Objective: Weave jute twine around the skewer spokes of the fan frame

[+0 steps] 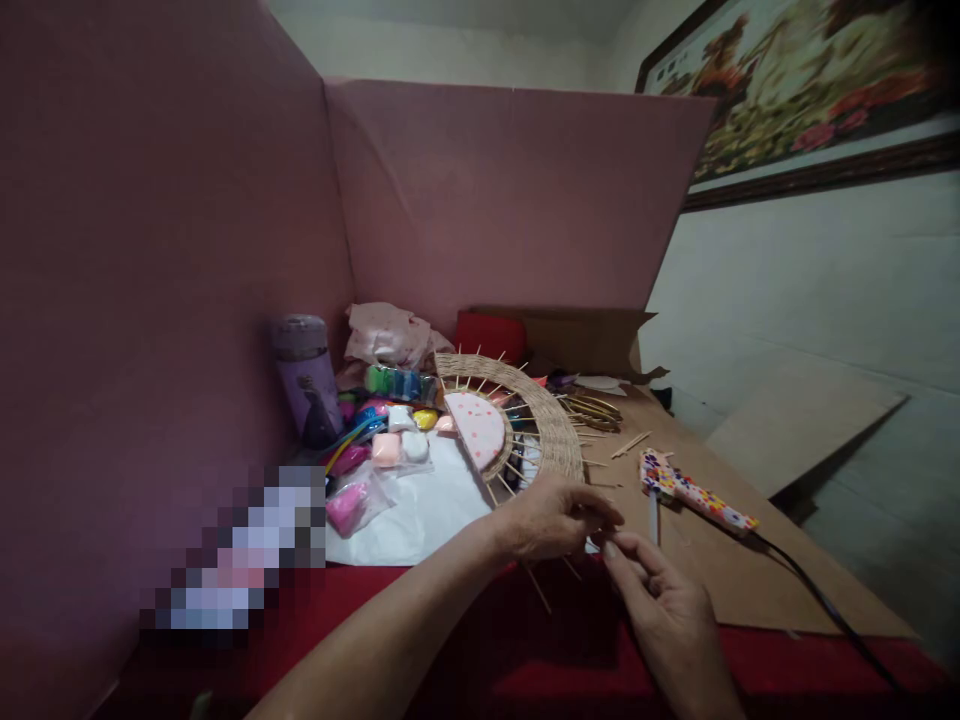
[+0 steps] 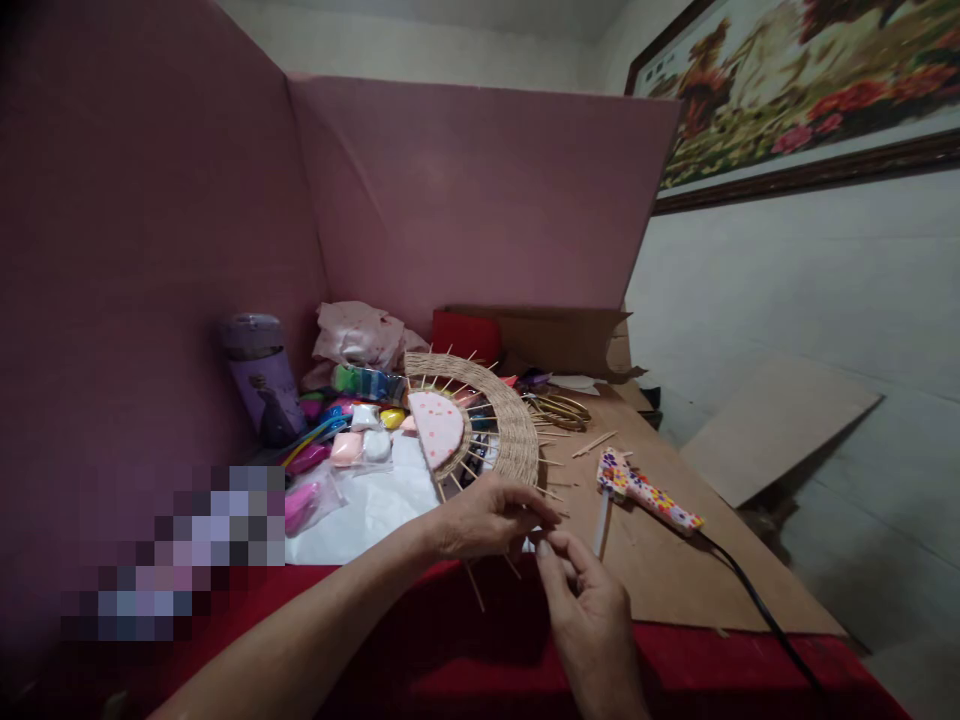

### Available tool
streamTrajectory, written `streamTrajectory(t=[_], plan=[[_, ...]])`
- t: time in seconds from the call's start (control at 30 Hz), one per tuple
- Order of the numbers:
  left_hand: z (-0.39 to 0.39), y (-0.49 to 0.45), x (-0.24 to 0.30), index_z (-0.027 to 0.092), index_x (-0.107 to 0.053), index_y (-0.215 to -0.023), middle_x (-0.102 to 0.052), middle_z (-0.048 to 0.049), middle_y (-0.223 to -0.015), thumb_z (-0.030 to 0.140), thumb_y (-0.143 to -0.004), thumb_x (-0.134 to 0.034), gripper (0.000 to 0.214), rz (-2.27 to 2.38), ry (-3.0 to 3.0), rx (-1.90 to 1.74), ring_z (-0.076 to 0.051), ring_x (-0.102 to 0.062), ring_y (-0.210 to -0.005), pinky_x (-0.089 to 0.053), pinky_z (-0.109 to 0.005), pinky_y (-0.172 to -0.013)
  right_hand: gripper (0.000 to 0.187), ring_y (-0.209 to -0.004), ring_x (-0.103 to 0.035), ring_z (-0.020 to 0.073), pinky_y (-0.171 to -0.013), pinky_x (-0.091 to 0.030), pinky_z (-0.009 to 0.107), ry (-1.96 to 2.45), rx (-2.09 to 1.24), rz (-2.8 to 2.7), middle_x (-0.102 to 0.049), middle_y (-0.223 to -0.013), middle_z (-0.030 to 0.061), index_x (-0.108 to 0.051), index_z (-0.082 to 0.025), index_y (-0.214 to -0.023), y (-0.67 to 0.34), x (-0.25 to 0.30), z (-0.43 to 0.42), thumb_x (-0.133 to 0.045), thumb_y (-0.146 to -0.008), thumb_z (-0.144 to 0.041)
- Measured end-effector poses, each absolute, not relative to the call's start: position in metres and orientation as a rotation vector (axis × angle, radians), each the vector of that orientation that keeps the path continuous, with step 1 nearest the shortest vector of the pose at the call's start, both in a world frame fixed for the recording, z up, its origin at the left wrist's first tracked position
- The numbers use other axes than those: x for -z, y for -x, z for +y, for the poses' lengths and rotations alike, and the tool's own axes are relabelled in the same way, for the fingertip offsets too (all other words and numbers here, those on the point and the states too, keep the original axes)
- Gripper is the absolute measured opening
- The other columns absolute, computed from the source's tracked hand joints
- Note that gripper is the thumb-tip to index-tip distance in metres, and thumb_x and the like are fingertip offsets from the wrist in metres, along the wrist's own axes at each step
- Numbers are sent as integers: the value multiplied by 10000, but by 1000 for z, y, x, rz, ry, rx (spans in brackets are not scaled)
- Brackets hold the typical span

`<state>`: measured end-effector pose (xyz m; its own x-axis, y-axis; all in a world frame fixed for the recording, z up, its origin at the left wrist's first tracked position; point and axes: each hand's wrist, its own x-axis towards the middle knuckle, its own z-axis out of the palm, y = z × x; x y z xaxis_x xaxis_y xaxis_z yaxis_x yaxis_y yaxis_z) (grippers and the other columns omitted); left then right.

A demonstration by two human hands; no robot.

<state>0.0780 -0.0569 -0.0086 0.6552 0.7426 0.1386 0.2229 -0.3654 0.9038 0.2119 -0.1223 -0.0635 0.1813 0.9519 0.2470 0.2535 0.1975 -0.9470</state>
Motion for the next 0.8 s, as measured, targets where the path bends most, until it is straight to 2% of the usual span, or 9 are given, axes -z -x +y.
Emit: streamTrajectory(t=[0.1, 0.2, 0.4, 0.5, 0.57, 0.67, 0.8], plan=[[-49, -75, 14, 125, -696, -913, -657, -25, -694, 203, -748, -563, 225, 794, -1881, -666, -74, -511, -527, -418, -195, -545, 412, -461, -485, 124, -432, -392, 201, 1348, -728, -1314, -551, -544, -5, -627, -122, -913, -214, 62, -120, -553, -756, -496], [-42, -72, 16, 123, -713, -825, -662, -26, -702, 180, -697, -629, 163, 800, -1935, -676, -96, -536, -622, -416, -193, -597, 398, -520, -524, 140, -482, -410, 204, 1377, -687, -1350, -562, -562, 2, -612, -134, -906, -214, 60, -118, -530, -773, -500], [-41, -71, 16, 116, -703, -780, -650, -18, -679, 208, -714, -630, 134, 823, -2013, -658, -103, -529, -639, -398, -199, -608, 380, -528, -552, 149, -487, -416, 209, 1414, -630, -1409, -591, -587, 12, -594, -157, -888, -216, 59, -115, -489, -800, -512], [-43, -72, 16, 120, -677, -762, -605, 6, -595, 254, -747, -601, 155, 844, -1970, -638, -87, -512, -569, -387, -195, -564, 349, -565, -597, 165, -506, -429, 215, 1430, -511, -1464, -619, -621, 30, -595, -172, -839, -219, 58, -112, -469, -819, -497], [-43, -73, 17, 121, -657, -744, -542, 28, -511, 291, -775, -562, 198, 844, -1921, -593, -77, -487, -489, -369, -193, -512, 330, -571, -612, 175, -508, -425, 228, 1458, -365, -1528, -626, -627, 36, -600, -183, -811, -222, 57, -110, -451, -837, -476], [-43, -74, 18, 118, -637, -737, -513, 38, -499, 228, -783, -518, 168, 831, -1886, -590, -71, -482, -454, -367, -193, -495, 329, -549, -595, 192, -510, -406, 270, 1498, -21, -1660, -633, -633, 50, -622, -187, -820, -225, 57, -106, -410, -874, -432], [-42, -75, 19, 111, -628, -768, -532, 36, -542, 158, -754, -486, 150, 816, -1863, -676, -72, -485, -464, -370, -191, -487, 274, -865, -590, 271, -725, -423, 366, 1321, 530, -1733, -656, -928, 123, -634, -163, -951, -223, 51, -107, -448, -878, -350]])
